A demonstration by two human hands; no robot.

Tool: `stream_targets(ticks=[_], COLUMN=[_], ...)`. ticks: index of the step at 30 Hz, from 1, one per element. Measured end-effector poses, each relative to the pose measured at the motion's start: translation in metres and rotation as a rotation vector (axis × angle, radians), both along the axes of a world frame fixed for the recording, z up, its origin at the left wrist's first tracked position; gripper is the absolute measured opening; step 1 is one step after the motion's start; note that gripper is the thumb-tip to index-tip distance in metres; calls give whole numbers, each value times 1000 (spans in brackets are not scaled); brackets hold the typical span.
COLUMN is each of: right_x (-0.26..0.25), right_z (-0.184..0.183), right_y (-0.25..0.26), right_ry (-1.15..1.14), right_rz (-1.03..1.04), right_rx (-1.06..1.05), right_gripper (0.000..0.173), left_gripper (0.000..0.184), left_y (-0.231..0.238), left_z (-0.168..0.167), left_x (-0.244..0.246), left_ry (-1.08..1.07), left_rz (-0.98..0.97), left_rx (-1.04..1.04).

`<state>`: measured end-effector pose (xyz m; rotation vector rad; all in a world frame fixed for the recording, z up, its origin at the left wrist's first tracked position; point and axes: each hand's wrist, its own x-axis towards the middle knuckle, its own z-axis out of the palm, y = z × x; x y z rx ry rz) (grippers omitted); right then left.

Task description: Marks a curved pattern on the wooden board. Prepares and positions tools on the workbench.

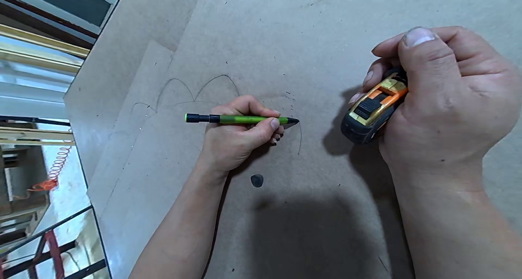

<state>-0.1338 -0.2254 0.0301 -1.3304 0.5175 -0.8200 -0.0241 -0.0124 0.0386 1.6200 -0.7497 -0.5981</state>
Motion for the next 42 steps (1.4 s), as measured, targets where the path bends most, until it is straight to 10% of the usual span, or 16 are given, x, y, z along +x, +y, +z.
stream_targets(ticks=[17, 29, 37, 42], right_x=[0, 0, 0, -1], right_z=[0, 0, -1, 0], right_y=[0, 0, 0, 0], right_ry=[2, 7, -9, -13], right_rz=[-7, -5, 8, -15], right_rx=[-7, -18, -17, 10], right_gripper=[24, 24, 24, 24], left_gripper=[9, 8, 28, 39], left_y=[-12, 2, -13, -16], left_z=[-2, 0, -12, 1], left_x=[-8, 6, 0, -12], left_ry=[26, -19, -137, -408], left_rz=[253, -90, 408, -85], left_rx=[-17, 10, -158, 146])
